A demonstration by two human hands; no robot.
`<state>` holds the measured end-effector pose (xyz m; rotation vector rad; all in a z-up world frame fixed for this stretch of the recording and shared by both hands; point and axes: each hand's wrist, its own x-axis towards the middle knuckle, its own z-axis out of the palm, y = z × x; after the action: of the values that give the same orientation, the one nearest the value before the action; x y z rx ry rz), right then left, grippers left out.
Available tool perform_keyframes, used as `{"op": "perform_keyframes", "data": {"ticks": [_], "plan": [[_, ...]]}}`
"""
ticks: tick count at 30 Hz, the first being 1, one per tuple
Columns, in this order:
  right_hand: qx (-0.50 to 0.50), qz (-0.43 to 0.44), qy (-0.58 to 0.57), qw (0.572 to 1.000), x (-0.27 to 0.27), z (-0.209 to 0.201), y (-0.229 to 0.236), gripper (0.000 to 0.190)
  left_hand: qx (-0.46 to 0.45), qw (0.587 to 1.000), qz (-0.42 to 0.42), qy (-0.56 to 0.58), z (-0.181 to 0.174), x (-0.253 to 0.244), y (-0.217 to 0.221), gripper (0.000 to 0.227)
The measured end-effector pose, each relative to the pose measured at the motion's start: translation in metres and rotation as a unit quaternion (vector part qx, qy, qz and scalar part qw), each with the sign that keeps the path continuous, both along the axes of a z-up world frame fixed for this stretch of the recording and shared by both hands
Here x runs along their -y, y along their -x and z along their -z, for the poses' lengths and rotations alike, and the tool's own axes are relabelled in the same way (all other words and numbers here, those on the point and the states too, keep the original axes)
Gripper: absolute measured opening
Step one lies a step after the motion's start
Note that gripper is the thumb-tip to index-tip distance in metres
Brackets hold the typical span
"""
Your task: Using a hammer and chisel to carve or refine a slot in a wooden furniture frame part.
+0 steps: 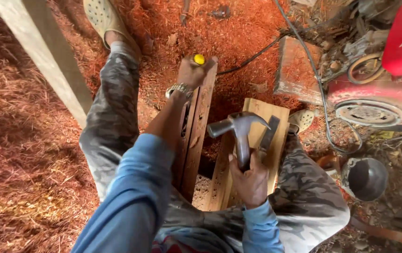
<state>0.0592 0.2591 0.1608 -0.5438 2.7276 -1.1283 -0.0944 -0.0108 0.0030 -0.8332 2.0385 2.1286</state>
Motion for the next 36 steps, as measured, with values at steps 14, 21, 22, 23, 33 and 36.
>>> {"op": "perform_keyframes", "data": {"ticks": [14,21,22,23,33,36], "plan": [[0.093,0.058,0.033,0.993,-0.004,0.019,-0.015,0.022,0.015,0.994,0.001,0.110,0.006,-0.003,-0.014,0.036],[0.042,0.061,0.012,0.997,-0.023,0.008,-0.027,0.025,0.125,0.987,0.053,0.087,0.034,-0.005,0.011,0.031],[0.062,0.078,0.000,0.995,-0.023,0.007,-0.025,0.025,0.097,0.991,0.035,0.086,0.034,-0.001,0.017,0.024],[0.082,0.093,-0.011,0.992,-0.022,0.007,-0.023,0.026,0.069,0.994,0.018,0.084,0.034,0.003,0.022,0.019],[0.180,0.185,-0.025,0.966,-0.033,0.012,-0.032,0.027,0.092,0.996,0.004,-0.015,0.030,0.001,0.022,0.015],[0.090,0.102,-0.015,0.991,-0.040,0.015,-0.024,0.030,0.134,0.982,-0.021,0.134,-0.010,0.007,0.018,0.043]]}}
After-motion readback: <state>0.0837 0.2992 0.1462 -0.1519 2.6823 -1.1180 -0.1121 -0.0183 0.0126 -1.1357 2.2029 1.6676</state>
